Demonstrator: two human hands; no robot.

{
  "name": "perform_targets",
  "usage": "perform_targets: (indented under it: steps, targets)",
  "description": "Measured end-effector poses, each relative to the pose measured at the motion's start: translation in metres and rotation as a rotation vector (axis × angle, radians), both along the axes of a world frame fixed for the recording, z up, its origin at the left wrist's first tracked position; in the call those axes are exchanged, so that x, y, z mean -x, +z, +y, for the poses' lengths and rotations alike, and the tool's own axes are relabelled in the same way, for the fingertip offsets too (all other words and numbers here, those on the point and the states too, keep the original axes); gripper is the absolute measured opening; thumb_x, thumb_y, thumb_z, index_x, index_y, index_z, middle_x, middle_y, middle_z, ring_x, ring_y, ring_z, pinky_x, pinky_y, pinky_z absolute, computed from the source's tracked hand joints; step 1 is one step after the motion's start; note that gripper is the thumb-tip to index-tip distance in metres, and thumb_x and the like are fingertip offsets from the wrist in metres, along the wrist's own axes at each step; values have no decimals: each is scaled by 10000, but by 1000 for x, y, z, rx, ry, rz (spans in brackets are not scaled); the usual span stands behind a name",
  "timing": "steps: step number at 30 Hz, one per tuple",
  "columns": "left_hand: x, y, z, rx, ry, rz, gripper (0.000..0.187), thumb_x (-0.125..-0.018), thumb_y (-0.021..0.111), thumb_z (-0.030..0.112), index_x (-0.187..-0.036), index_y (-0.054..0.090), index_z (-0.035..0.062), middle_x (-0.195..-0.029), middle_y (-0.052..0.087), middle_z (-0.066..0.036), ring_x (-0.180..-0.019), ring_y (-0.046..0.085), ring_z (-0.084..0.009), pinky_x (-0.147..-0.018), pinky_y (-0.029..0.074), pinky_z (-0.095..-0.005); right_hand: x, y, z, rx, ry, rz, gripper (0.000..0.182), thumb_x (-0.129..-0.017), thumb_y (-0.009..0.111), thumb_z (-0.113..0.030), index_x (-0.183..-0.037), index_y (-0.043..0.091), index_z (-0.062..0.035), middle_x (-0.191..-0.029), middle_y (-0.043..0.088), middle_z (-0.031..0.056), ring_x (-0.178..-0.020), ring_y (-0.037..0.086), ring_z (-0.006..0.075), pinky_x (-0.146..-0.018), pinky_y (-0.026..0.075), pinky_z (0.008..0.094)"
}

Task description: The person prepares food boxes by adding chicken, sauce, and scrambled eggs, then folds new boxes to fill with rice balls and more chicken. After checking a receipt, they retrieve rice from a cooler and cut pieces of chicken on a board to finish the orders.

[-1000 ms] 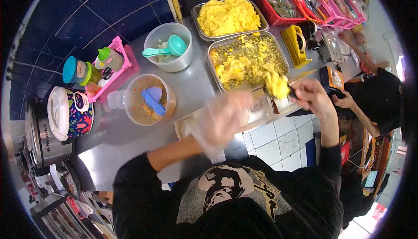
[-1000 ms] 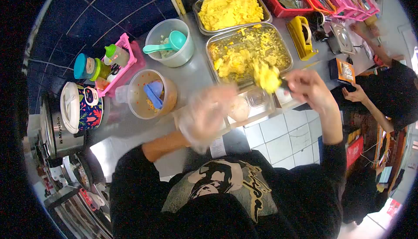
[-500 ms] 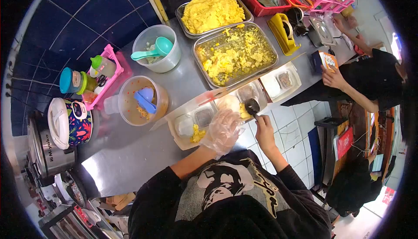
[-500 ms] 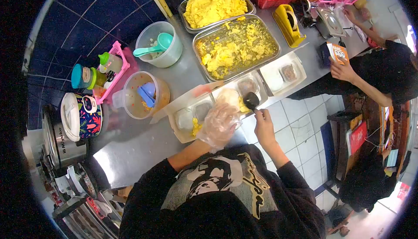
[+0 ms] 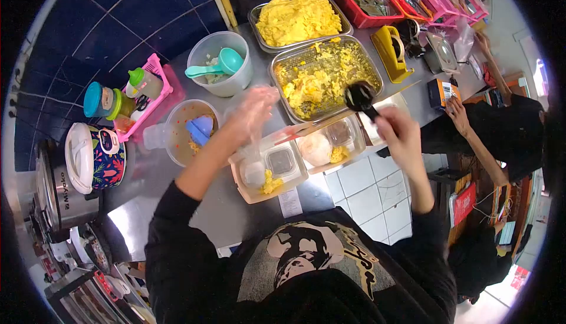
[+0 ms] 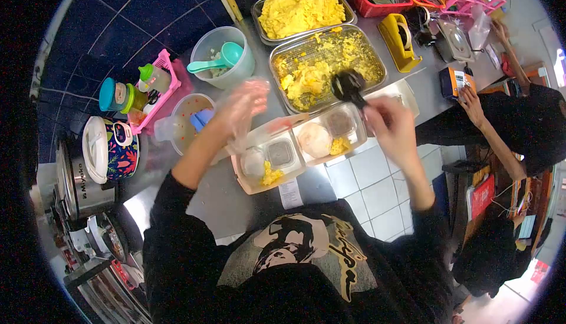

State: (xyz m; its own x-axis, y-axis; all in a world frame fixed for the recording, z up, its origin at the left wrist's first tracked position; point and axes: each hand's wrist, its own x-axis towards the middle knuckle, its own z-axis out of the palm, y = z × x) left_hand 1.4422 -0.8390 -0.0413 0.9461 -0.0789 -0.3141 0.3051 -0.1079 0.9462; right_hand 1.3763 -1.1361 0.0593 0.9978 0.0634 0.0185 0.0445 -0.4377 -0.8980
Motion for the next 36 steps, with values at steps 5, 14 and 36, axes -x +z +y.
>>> perform_targets:
  steps: [5,14,36]
  targets:
    - [-17,-37,-8,414,-395,417,232,-836,570,136,-1028,551,8,-1008,592,-126,-912,591,-235,-760,498,-374,-131,-83,41,706,406,-126,154,-708,562,28,-861,572,40,-754,585,221,-706,586,378,-633,467,405]
    - [-23,-68,-40,71,-305,148,197,-840,539,90,-990,578,-31,-850,638,-115,-705,625,-197,-608,524,-326,-113,-92,71,878,614,-52,315,-657,612,16,-963,538,21,-917,577,194,-815,603,348,-694,508,403]
    - [-16,-61,-39,391,-173,408,159,-882,477,63,-1016,513,-14,-842,611,-143,-684,623,-230,-604,544,-341,-146,-93,39,253,467,423,172,-687,575,-30,-836,626,38,-683,628,156,-630,613,230,-592,483,321]
